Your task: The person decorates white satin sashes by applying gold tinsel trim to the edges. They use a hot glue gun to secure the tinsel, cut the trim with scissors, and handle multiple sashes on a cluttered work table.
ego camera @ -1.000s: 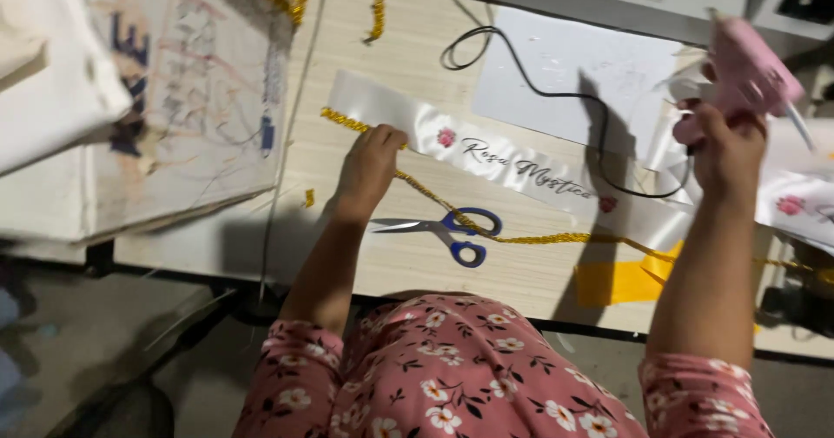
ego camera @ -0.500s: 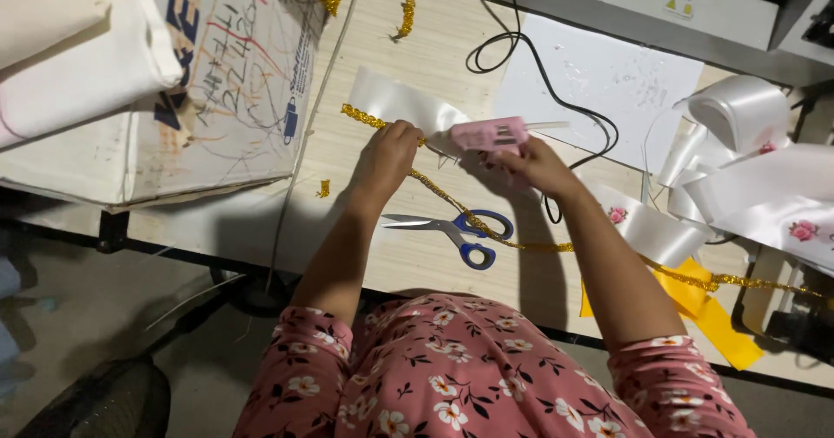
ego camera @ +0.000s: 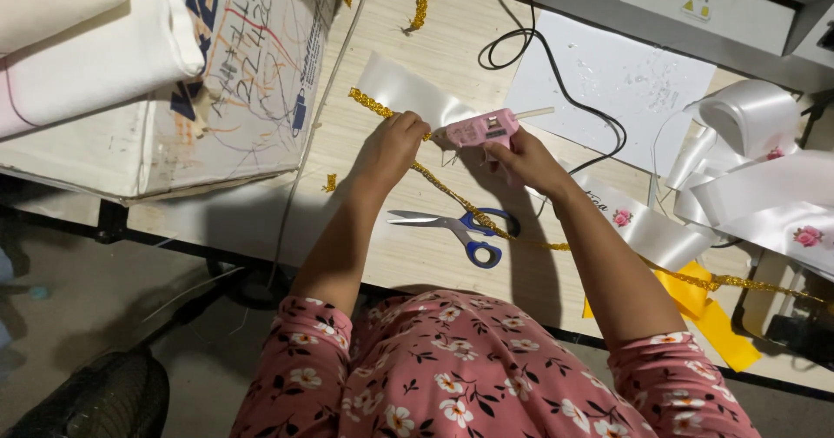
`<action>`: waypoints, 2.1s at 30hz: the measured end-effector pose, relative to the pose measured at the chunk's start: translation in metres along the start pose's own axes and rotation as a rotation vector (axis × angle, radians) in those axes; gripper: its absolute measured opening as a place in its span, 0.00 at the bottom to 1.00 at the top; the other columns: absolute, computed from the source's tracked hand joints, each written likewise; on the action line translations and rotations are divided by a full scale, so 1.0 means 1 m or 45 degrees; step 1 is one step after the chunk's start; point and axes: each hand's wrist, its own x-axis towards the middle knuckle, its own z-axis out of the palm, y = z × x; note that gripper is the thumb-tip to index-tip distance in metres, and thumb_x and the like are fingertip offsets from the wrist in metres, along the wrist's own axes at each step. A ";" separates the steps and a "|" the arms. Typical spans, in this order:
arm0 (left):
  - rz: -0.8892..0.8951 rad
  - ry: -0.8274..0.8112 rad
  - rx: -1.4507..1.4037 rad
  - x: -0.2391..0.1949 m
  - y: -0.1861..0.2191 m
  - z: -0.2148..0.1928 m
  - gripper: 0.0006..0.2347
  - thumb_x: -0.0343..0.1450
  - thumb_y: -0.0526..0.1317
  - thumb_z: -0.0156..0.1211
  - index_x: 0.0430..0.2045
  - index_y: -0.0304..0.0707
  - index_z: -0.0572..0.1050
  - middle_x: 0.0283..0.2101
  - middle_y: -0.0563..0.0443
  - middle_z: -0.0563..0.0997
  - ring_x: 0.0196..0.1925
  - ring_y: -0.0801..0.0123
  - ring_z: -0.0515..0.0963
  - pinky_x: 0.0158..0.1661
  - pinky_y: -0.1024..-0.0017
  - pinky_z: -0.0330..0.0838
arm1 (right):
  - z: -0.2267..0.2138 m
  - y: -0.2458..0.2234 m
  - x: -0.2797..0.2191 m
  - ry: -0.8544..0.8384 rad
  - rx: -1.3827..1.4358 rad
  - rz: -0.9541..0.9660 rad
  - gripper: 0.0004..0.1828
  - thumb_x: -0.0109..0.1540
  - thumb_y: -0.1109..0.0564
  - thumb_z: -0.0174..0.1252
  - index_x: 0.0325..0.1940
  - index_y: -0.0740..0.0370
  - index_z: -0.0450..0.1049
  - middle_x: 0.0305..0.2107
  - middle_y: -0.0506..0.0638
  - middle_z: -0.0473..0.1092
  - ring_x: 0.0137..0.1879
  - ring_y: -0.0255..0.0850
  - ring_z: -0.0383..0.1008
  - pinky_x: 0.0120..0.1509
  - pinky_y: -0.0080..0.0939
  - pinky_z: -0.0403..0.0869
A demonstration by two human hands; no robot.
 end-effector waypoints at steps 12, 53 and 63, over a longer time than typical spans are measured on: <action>-0.070 0.061 -0.001 -0.001 0.000 0.006 0.05 0.71 0.31 0.60 0.38 0.37 0.80 0.41 0.51 0.79 0.45 0.59 0.79 0.45 0.64 0.76 | 0.008 -0.035 -0.006 0.054 -0.193 0.031 0.19 0.69 0.46 0.54 0.53 0.63 0.71 0.28 0.51 0.73 0.31 0.37 0.73 0.34 0.39 0.72; -0.101 0.102 0.119 -0.005 -0.005 0.021 0.05 0.68 0.32 0.64 0.35 0.41 0.81 0.45 0.51 0.72 0.43 0.56 0.78 0.41 0.63 0.78 | -0.003 -0.043 -0.028 0.024 -0.220 0.130 0.18 0.69 0.47 0.51 0.51 0.65 0.69 0.22 0.49 0.68 0.21 0.34 0.66 0.23 0.37 0.68; -0.078 0.073 0.089 -0.005 -0.001 0.015 0.05 0.70 0.32 0.63 0.37 0.38 0.81 0.45 0.51 0.71 0.43 0.58 0.78 0.42 0.65 0.79 | -0.011 -0.041 -0.039 0.037 -0.220 0.217 0.18 0.69 0.45 0.50 0.50 0.63 0.69 0.21 0.49 0.66 0.22 0.34 0.65 0.24 0.38 0.67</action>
